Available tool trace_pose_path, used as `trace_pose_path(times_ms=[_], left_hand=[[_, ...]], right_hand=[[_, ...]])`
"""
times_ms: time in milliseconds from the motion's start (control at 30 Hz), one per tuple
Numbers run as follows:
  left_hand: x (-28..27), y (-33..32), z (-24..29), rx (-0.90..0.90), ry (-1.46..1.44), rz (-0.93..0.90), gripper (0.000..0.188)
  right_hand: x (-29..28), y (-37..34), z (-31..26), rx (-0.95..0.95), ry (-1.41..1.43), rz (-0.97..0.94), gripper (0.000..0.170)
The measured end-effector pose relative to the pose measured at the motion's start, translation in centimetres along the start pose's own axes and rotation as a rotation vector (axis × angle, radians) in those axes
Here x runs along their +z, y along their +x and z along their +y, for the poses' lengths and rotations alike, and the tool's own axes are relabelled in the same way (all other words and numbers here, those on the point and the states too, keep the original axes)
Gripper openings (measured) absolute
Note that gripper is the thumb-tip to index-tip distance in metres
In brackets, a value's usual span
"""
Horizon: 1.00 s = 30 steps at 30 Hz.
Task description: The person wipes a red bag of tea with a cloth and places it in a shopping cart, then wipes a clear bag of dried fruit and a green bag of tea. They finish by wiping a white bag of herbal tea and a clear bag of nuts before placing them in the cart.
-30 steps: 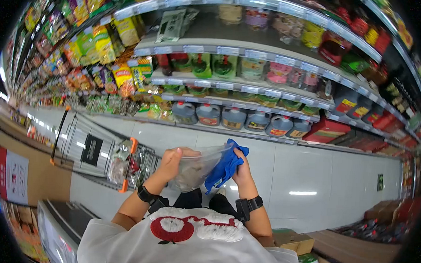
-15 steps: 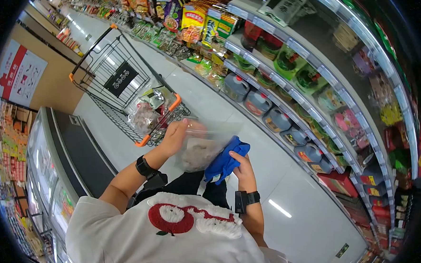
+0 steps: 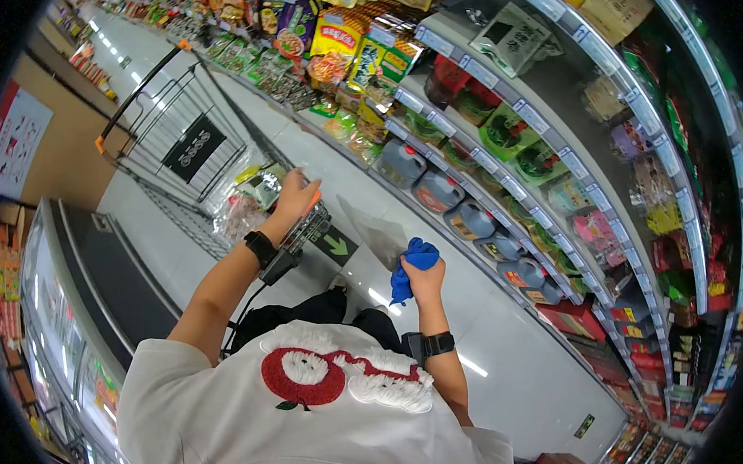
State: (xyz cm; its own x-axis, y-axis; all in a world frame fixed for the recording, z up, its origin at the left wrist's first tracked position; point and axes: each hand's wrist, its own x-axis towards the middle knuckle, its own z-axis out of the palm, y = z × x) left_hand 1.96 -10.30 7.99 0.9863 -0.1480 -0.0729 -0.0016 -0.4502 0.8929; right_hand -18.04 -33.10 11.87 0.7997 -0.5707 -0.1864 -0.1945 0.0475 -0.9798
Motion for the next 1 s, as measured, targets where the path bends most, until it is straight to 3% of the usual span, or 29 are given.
trace_pose_path(times_ms=[67, 133, 200, 267, 333, 367, 433, 500, 567, 667, 900, 1000], left_hand=[[1.2, 2.3, -5.1, 0.022, 0.283, 0.239, 0.052], [2.7, 4.2, -8.3, -0.1, 0.171, 0.263, 0.045], [2.6, 3.6, -5.7, -0.209, -0.04, 0.126, 0.046], [3.3, 3.6, -4.1, -0.204, 0.016, 0.156, 0.049], [5.8, 6.0, -8.2, -0.326, 0.022, 0.073, 0.068], [8.4, 7.6, -12.9, -0.344, 0.083, 0.163, 0.075], [7.2, 5.9, -6.8, -0.469, 0.053, 0.094, 0.081], [7.3, 5.8, -5.1, -0.536, 0.023, 0.065, 0.085], [9.0, 7.7, -8.9, -0.539, -0.004, 0.072, 0.085], [10.2, 8.2, -8.1, -0.577, 0.041, 0.069, 0.084], [12.4, 6.3, 1.5, -0.668, 0.165, -0.053, 0.085], [15.6, 9.1, -4.0, -0.716, 0.201, -0.117, 0.073]], right_hand=[[-1.2, 0.3, 0.5, -0.073, -0.146, 0.042, 0.018], [-2.4, 0.5, 1.0, -0.063, -0.176, 0.085, 0.019], [-3.4, 0.3, 0.5, -0.022, -0.205, 0.12, 0.019], [-4.3, 0.2, 0.5, -0.037, -0.189, 0.135, 0.02], [-4.7, 0.1, 0.3, -0.016, -0.191, 0.18, 0.02], [-5.3, 0.4, 1.3, -0.003, -0.176, 0.196, 0.02], [-6.2, 0.7, 1.5, -0.014, -0.213, 0.202, 0.021], [-6.6, 1.4, 1.6, -0.005, -0.161, 0.217, 0.021], [-6.7, 2.3, 2.1, 0.018, -0.125, 0.199, 0.02], [-7.3, 4.9, 2.5, 0.013, -0.118, 0.127, 0.019], [-11.0, 11.7, 0.1, -0.112, -0.091, -0.033, 0.022], [-14.4, 14.5, -0.9, -0.093, -0.089, -0.104, 0.022]])
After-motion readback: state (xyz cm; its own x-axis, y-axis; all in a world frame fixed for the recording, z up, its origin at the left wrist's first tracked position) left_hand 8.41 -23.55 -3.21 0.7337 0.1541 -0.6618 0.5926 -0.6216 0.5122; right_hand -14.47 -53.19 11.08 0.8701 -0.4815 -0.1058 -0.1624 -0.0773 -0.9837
